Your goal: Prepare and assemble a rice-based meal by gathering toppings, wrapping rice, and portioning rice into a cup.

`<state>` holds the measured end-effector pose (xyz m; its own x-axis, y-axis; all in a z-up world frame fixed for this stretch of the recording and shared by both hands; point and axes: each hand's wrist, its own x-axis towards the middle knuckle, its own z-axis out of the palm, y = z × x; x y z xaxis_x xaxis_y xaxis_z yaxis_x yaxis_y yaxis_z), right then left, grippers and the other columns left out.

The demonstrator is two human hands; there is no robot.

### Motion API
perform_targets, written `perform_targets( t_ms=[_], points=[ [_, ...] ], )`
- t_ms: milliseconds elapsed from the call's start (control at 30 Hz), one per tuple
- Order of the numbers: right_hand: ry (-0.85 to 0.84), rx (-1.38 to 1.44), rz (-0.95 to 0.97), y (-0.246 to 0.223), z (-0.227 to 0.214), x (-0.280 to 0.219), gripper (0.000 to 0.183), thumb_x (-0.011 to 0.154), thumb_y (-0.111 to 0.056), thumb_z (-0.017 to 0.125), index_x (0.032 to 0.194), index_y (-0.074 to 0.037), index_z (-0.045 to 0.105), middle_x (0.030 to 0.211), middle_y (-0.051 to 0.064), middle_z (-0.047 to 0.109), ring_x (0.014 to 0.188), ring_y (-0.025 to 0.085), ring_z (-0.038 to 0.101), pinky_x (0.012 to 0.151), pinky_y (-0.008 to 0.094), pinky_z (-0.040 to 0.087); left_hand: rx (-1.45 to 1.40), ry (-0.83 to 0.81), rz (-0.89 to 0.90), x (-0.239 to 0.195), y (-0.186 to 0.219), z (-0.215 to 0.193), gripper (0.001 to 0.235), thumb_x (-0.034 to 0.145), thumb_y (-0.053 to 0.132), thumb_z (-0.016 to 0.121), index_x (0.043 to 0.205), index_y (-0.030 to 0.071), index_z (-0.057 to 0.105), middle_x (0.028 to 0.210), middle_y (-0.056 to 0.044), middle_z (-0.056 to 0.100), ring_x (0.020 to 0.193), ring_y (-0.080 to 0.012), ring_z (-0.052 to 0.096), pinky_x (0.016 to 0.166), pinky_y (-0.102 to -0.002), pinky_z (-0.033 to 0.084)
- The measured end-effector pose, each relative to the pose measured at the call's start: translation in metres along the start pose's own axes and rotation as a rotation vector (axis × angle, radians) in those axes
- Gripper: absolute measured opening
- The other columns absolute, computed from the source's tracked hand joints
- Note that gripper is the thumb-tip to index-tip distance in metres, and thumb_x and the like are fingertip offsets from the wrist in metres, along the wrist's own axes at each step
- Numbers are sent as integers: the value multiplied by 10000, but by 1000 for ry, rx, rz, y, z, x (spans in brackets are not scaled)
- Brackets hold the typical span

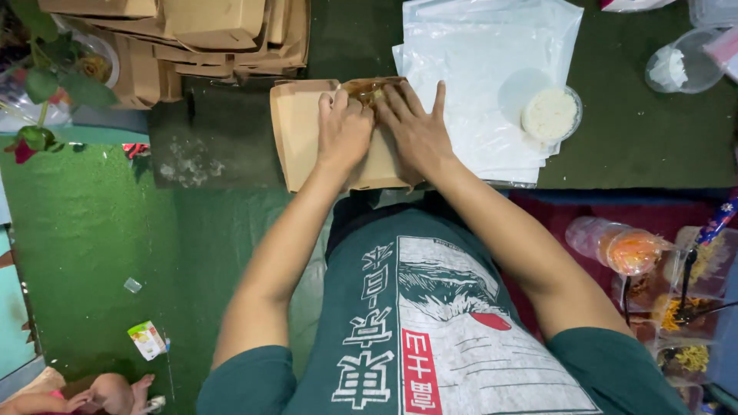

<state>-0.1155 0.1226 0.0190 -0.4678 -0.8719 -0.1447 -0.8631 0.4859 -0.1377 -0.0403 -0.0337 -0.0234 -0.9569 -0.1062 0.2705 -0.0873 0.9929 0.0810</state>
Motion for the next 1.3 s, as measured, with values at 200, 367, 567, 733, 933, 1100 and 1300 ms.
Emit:
perform_targets(
  t_ms=[200,367,567,733,933,1100,1300],
  points=[
    [248,-357,-5,10,53,19,725,924,-443,547,1593,-170,479,1407,88,548,1472,291,372,1139,819,76,41,82,-36,-4,10,-8,168,889,123,536,860,127,701,840,-112,678,905,-316,562,846,-519,389],
    [266,-208,-31,12,44,15,561,970,-351,558,1494,-151,558,1419,137,567,1452,314,407,1111,829,96,100,111,-111,-6,9,4,118,907,223,565,939,163,661,885,-64,640,907,-290,559,836,-509,391],
    [133,175,69,14,-5,-38,687,841,-240,822,1465,-128,555,1355,197,579,1289,408,522,1003,698,348,-82,-314,-153,-6,11,-31,460,923,272,705,1363,162,627,1462,-163,498,1340,-355,394,1027,-614,297],
    [79,561,380,32,55,-47,641,851,-311,823,1411,-111,584,940,109,698,830,330,745,744,488,592,-150,-498,-171,-9,19,-60,455,974,228,664,1427,219,621,1656,-119,331,1525,-370,160,1124,-712,150],
    [50,807,482,15,59,-46,234,964,-192,669,1139,-49,728,849,185,755,845,401,752,679,458,596,-145,-563,-68,-19,18,-55,591,940,242,688,1504,189,522,1671,-80,343,1569,-365,107,1159,-797,50],
    [185,802,430,2,62,-37,264,965,-138,653,1197,-23,706,933,230,749,922,443,728,738,495,602,-99,-537,8,-31,5,-30,581,919,289,717,1469,174,568,1624,-18,445,1552,-317,242,1174,-793,72],
    [335,877,489,-7,59,-43,336,933,-218,790,1194,-21,716,862,154,741,777,305,741,619,375,600,-237,-456,-7,-43,5,-48,624,979,620,544,1345,126,654,1469,-120,582,1474,-386,385,1140,-787,180]
  ],
)
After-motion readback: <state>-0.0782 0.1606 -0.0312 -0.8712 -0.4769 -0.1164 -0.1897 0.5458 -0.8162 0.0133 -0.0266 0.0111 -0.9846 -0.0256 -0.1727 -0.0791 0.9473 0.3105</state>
